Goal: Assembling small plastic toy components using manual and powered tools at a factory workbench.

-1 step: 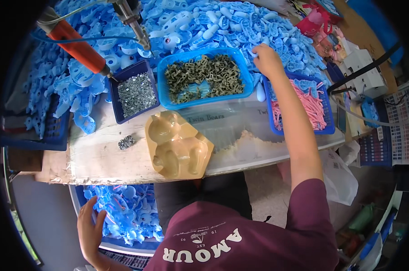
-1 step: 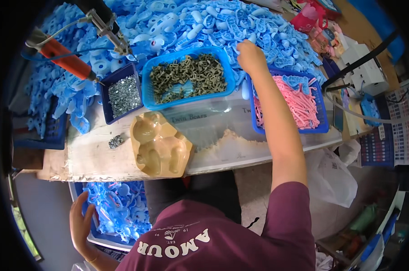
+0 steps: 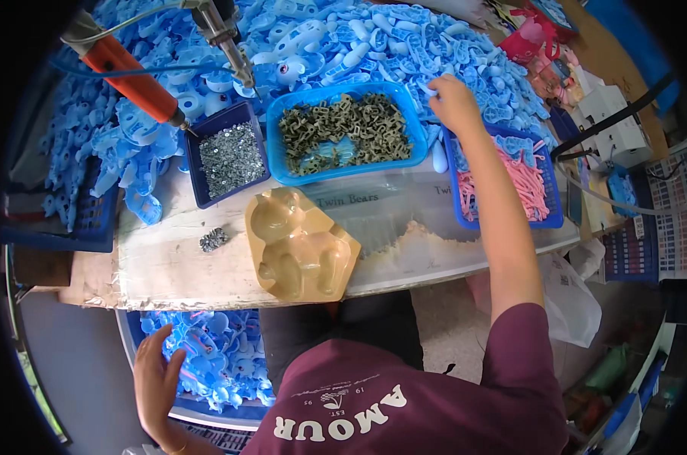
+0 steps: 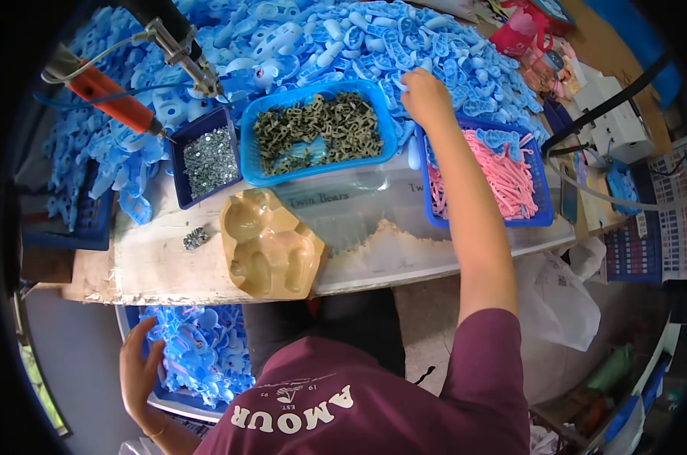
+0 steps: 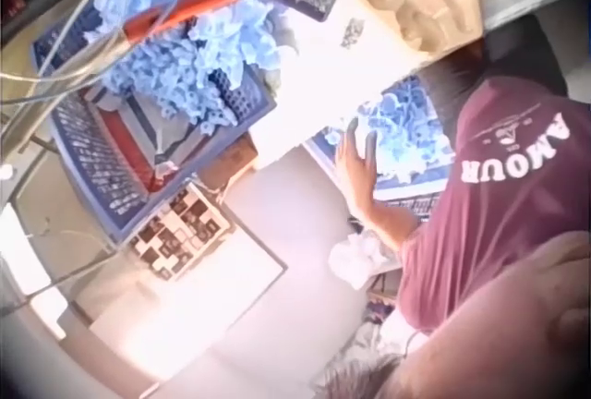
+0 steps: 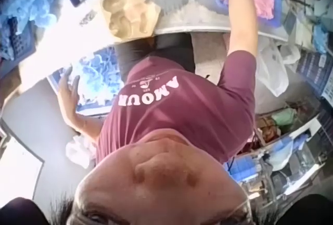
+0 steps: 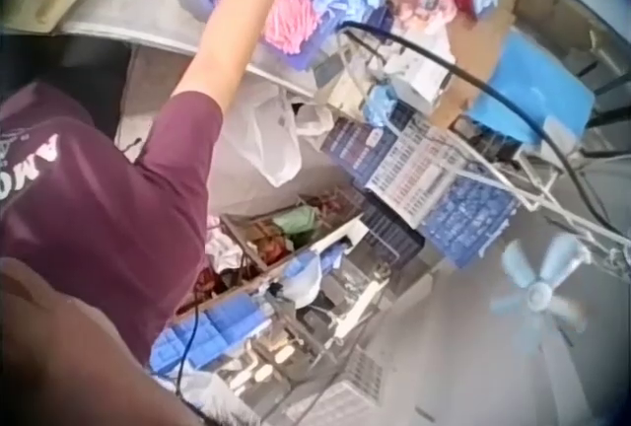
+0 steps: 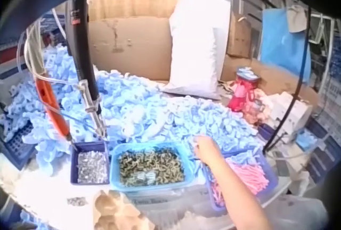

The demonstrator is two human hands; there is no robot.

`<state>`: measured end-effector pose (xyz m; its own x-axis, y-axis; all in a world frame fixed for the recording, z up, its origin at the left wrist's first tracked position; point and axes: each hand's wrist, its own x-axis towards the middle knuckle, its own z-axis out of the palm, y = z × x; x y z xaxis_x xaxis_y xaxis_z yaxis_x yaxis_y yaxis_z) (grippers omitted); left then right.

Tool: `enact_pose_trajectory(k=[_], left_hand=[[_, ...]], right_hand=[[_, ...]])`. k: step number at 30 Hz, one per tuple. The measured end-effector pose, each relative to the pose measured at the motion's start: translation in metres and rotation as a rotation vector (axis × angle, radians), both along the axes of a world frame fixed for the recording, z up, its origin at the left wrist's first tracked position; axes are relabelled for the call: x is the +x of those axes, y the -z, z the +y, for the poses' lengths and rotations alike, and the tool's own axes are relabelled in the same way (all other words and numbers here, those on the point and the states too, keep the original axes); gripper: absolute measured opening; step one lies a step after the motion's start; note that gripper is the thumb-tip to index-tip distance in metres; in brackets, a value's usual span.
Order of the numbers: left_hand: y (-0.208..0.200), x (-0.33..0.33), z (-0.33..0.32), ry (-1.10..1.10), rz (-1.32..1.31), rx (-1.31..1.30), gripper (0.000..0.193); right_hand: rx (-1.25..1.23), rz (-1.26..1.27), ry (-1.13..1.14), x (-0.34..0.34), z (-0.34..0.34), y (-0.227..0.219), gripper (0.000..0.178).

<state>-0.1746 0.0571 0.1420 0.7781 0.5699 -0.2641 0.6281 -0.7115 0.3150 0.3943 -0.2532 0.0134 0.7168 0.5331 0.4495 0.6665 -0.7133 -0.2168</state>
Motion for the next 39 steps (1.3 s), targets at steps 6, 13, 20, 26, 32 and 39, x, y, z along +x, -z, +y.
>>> enact_pose_trajectory(k=[6,13,20,26,32,39], left_hand=[[0.04,0.112,-0.048,0.531,-0.451,-0.199,0.053],[0.078,0.205,-0.109,0.553,-0.624,-0.339,0.058],[0.1,0.178,-0.093,0.571,-0.674,-0.189,0.035],[0.094,0.153,-0.09,0.525,-0.712,-0.187,0.039],[0.117,0.137,-0.079,0.656,-0.768,0.044,0.051],[0.139,0.145,-0.096,0.705,-0.684,0.004,0.045]], right_hand=[[0.164,0.512,-0.266,-0.114,0.002,-0.081,0.024],[-0.038,0.9,-0.805,-0.197,0.03,-0.097,0.022],[0.18,0.404,-0.371,-0.063,0.103,-0.043,0.021],[0.014,-0.123,-0.207,-0.002,0.177,0.019,0.019],[0.344,0.108,-0.332,0.007,0.144,0.0,0.031],[0.73,0.949,-0.403,-0.064,0.067,-0.049,0.032]])
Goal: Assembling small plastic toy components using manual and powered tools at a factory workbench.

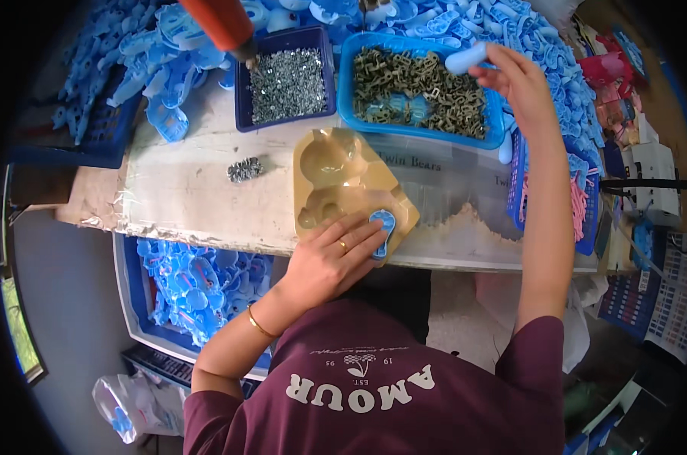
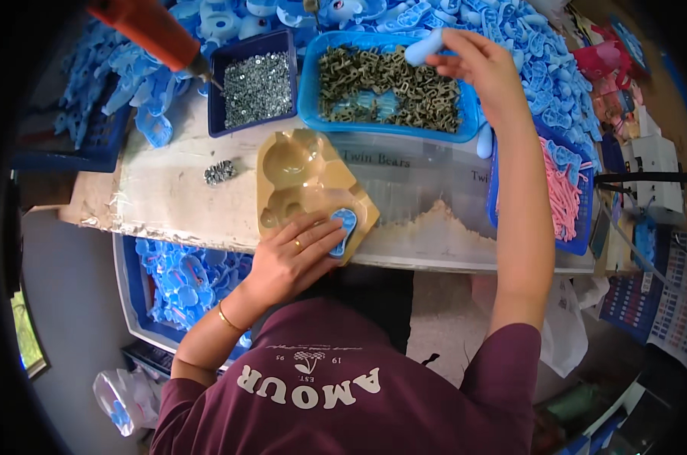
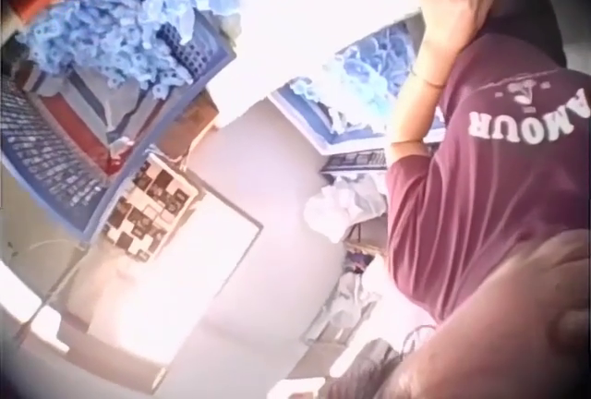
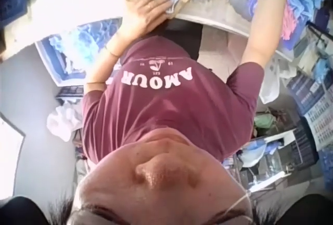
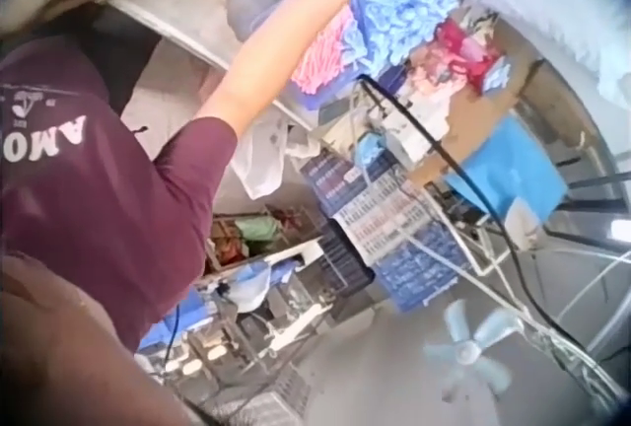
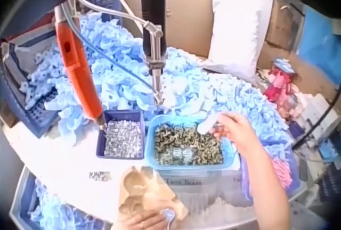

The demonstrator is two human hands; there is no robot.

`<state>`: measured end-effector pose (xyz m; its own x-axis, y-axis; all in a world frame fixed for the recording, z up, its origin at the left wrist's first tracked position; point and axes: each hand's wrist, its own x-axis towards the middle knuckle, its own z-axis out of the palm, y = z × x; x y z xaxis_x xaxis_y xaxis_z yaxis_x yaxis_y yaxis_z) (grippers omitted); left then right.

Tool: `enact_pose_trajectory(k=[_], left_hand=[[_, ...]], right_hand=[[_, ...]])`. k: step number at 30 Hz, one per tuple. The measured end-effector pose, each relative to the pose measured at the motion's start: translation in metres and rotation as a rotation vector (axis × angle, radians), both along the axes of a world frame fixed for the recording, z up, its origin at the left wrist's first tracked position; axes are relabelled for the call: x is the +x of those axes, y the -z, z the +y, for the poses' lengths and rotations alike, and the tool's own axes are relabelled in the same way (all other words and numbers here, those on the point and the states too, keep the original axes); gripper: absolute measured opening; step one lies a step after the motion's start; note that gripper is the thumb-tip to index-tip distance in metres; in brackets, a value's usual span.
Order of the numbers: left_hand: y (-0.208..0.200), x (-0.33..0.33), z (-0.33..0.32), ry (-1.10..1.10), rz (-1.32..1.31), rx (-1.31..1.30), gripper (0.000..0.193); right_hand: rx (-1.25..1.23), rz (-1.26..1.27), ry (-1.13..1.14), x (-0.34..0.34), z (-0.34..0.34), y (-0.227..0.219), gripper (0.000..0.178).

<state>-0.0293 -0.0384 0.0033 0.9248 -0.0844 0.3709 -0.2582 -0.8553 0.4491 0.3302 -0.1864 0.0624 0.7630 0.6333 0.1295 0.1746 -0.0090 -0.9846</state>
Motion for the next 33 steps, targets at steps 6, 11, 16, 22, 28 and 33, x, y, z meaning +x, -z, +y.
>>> enact_pose_trajectory(k=[6,11,16,22,28,33], left_hand=[[0.008,-0.007,-0.006,-0.028,-0.044,0.104,0.042],[0.018,-0.022,-0.009,-0.061,-0.133,0.088,0.039],[0.015,-0.019,-0.013,-0.071,-0.134,0.026,0.037],[0.014,-0.019,-0.012,-0.028,-0.141,0.037,0.029],[0.01,-0.023,-0.014,-0.018,-0.191,0.012,0.028],[0.003,-0.023,-0.024,0.006,-0.263,-0.006,0.03]], right_hand=[[-0.226,-0.115,-0.36,-0.136,-0.011,-0.007,0.018],[-0.289,-0.518,-0.387,-0.196,-0.018,0.008,0.015],[-0.236,-0.348,-0.174,-0.196,-0.031,0.007,0.017],[-0.284,-0.444,-0.188,-0.218,-0.047,0.002,0.015],[-0.327,-0.475,0.014,-0.223,-0.07,0.027,0.012],[-0.158,-0.157,0.164,-0.234,-0.072,0.043,0.015]])
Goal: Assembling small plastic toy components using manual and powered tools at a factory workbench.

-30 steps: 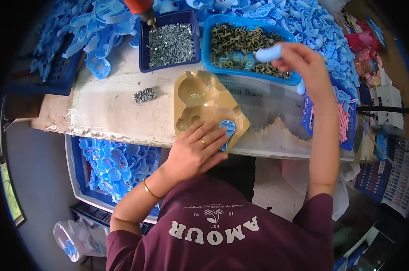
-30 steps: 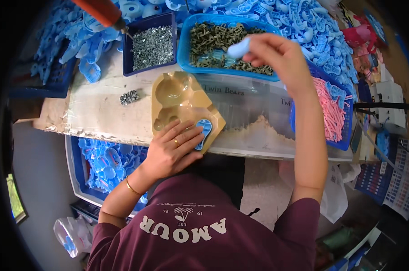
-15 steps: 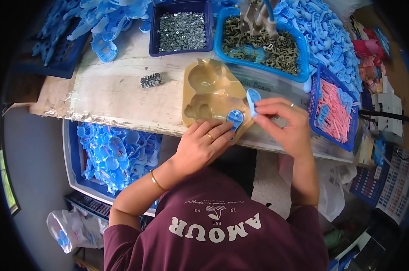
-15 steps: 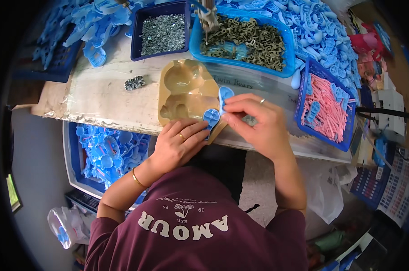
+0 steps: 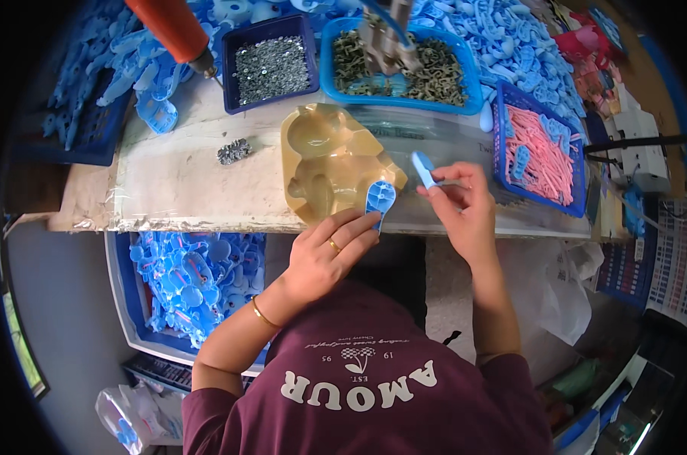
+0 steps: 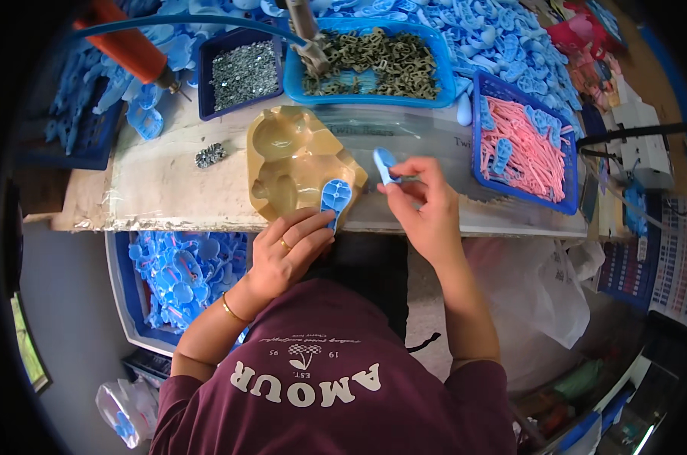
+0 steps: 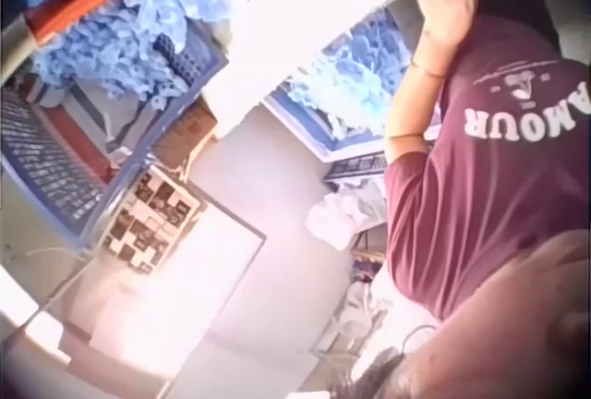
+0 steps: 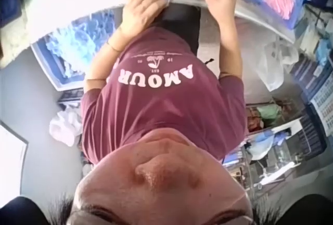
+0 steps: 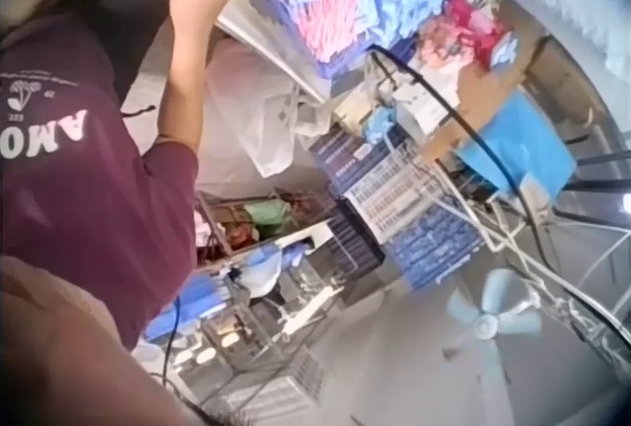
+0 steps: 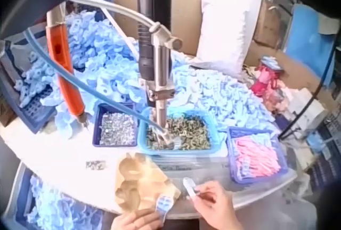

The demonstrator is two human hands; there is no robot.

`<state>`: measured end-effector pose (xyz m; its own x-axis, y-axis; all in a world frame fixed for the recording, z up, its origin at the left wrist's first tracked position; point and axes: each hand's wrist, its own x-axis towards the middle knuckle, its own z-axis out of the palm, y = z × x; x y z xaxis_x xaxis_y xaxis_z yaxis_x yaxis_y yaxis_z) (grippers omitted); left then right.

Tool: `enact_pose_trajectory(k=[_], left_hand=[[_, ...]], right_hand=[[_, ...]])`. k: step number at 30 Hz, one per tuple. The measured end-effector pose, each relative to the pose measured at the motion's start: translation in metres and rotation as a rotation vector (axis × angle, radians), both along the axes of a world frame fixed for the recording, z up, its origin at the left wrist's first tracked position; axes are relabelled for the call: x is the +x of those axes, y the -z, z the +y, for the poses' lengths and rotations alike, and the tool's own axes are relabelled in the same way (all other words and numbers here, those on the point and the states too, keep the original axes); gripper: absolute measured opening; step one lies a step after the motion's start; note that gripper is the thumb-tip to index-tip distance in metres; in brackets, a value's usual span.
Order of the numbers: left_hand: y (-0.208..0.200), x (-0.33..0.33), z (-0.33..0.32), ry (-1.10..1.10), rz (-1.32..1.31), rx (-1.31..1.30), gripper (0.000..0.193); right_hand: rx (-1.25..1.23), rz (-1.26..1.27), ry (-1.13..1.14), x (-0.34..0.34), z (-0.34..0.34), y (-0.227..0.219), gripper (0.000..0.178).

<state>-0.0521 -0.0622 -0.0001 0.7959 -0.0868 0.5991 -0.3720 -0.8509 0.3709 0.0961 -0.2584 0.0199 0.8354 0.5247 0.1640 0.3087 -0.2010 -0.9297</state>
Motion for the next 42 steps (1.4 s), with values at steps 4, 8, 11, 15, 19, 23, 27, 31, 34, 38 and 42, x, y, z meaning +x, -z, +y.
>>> enact_pose_trajectory(k=[4,8,11,15,19,23,27,31,34,38,42], left_hand=[[-0.005,0.002,-0.005,0.056,-0.056,0.011,0.032],[-0.009,0.012,-0.015,0.105,-0.145,0.011,0.027],[-0.013,0.02,-0.026,0.198,-0.162,0.007,0.03],[-0.015,0.032,-0.04,0.252,-0.133,-0.056,0.042],[-0.02,0.046,-0.05,0.279,-0.11,-0.1,0.04],[-0.014,0.057,-0.057,0.293,-0.03,-0.112,0.038],[-0.018,0.07,-0.067,0.349,0.045,-0.145,0.034],[-0.018,0.079,-0.078,0.371,0.071,-0.166,0.032],[-0.018,0.079,-0.079,0.356,0.091,-0.159,0.032],[-0.016,0.079,-0.077,0.319,0.116,-0.167,0.031],[-0.02,0.087,-0.072,0.339,0.144,-0.175,0.03]], right_hand=[[0.011,-0.18,-0.058,0.001,0.003,-0.011,0.02],[-0.096,-0.112,-0.089,-0.01,-0.005,-0.022,0.021],[-0.162,-0.008,-0.108,-0.004,-0.024,-0.024,0.027],[-0.005,0.385,-0.026,0.011,-0.058,-0.017,0.025],[0.024,0.529,0.297,0.041,-0.14,-0.019,0.023],[-0.42,0.44,0.453,0.071,-0.246,-0.047,0.039],[-0.381,0.228,0.907,0.148,-0.403,-0.055,0.036],[-0.313,-0.051,1.511,0.236,-0.524,-0.113,0.044],[-0.153,0.046,1.52,0.255,-0.524,-0.12,0.034],[-0.417,0.227,1.286,0.242,-0.509,-0.095,0.032],[-0.622,0.187,0.924,0.194,-0.452,-0.066,0.031]])
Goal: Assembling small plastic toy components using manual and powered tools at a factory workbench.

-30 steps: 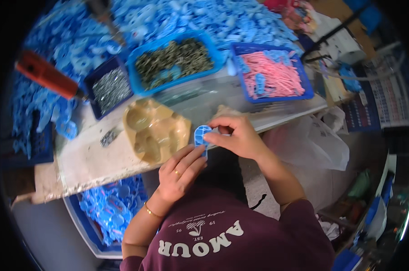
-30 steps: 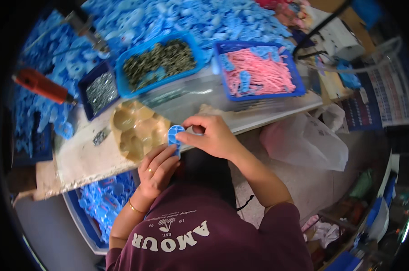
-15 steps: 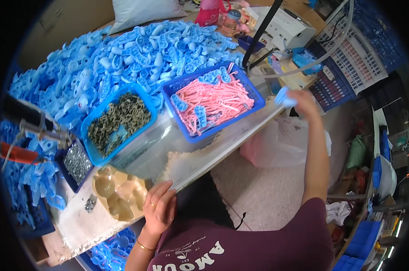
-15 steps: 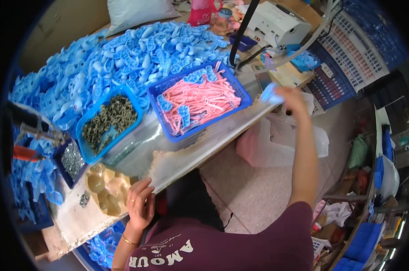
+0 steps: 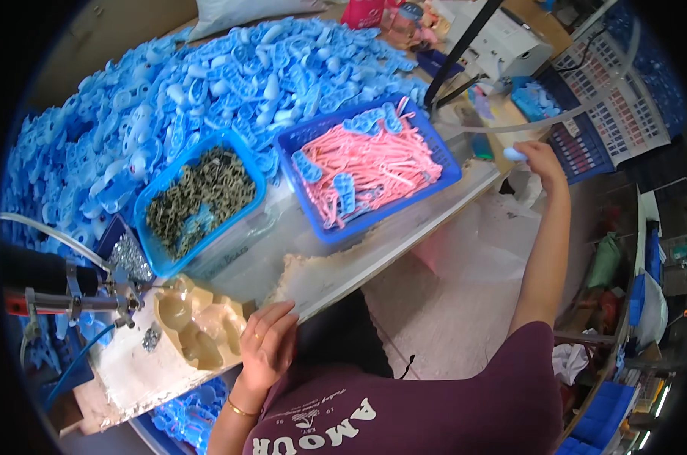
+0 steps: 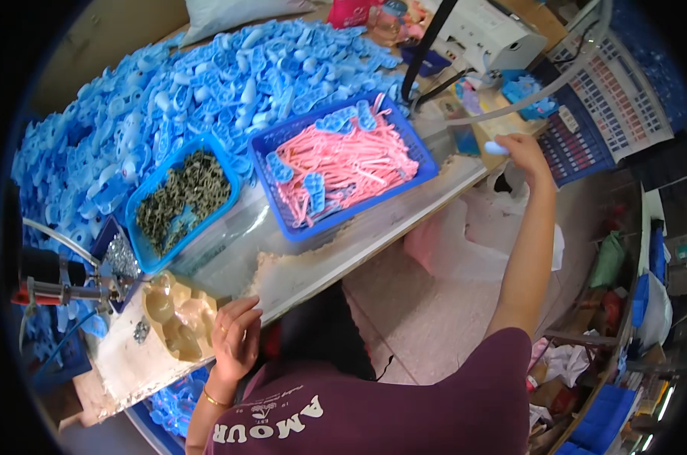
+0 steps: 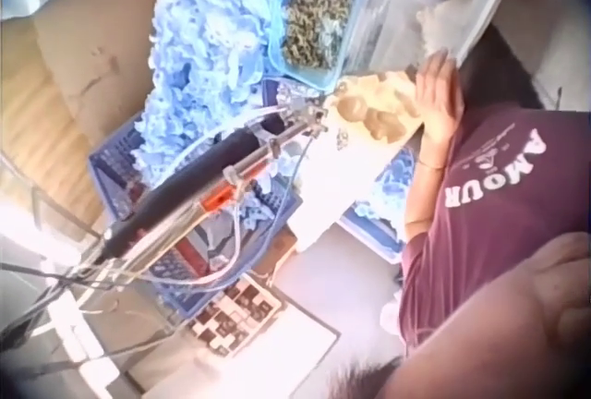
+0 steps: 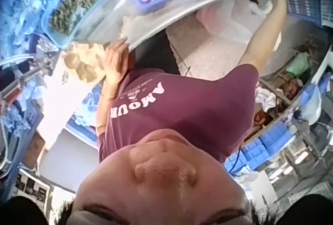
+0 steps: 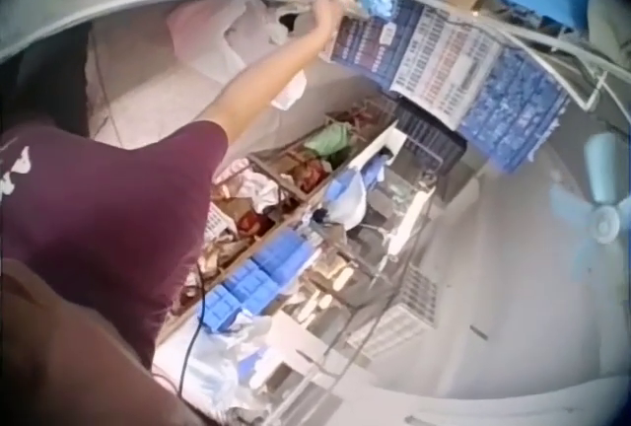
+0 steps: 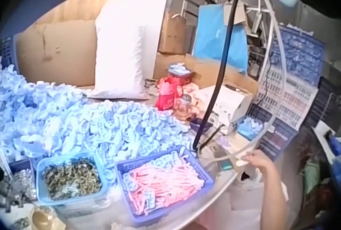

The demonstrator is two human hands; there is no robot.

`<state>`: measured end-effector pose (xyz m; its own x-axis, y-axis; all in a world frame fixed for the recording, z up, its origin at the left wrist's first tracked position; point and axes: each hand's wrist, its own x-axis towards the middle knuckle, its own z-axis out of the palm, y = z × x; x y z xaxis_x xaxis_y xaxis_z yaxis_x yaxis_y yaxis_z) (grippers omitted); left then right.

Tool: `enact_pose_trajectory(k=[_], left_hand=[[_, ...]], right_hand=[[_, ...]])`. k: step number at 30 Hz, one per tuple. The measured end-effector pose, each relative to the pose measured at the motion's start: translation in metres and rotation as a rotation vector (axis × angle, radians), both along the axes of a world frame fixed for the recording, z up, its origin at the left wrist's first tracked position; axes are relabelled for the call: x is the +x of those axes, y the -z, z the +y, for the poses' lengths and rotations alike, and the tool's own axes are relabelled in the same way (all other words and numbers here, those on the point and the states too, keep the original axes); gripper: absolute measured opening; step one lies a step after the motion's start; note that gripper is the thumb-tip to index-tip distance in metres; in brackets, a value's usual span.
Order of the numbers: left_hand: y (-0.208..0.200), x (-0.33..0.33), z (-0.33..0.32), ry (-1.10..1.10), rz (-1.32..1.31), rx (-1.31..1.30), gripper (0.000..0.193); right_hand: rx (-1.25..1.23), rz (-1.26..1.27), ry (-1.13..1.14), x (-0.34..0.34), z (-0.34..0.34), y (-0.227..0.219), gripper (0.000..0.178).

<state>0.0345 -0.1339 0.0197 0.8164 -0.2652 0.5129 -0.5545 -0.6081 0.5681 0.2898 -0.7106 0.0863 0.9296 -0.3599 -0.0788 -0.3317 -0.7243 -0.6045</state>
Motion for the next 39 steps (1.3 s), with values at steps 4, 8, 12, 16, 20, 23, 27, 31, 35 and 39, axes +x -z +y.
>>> enact_pose_trajectory(k=[4,8,12,16,20,23,27,31,35,39], left_hand=[[0.0,0.01,0.0,0.047,0.002,-0.008,0.035],[0.004,0.007,0.001,0.098,0.021,-0.018,0.035],[-0.002,0.001,0.007,0.119,0.066,-0.024,0.031],[-0.005,-0.006,0.021,0.077,0.052,-0.034,0.031],[0.001,-0.019,0.04,-0.026,0.001,-0.035,0.034],[-0.002,-0.031,0.05,-0.031,-0.075,-0.011,0.034],[-0.004,-0.052,0.063,-0.009,-0.141,-0.001,0.033],[0.001,-0.07,0.075,-0.104,-0.105,0.043,0.04],[0.009,-0.091,0.089,-0.194,-0.087,0.022,0.042],[0.012,-0.108,0.106,-0.323,-0.099,0.004,0.038]], right_hand=[[0.206,0.104,-0.396,-0.058,0.134,-0.003,0.029],[0.177,-0.074,-0.765,-0.053,0.239,0.021,0.031],[-0.138,-0.152,-0.804,-0.027,0.3,0.043,0.041],[-0.414,0.044,-0.83,-0.007,0.319,0.055,0.047],[-0.242,0.038,-0.846,-0.005,0.326,0.033,0.043],[0.011,0.093,-0.934,-0.037,0.368,-0.005,0.038],[0.04,0.044,-1.18,-0.115,0.449,0.003,0.036],[-0.069,-0.029,-1.324,-0.152,0.5,0.033,0.035],[-0.148,-0.14,-1.369,-0.165,0.512,0.038,0.036],[0.001,-0.1,-1.336,-0.18,0.522,0.017,0.03]])
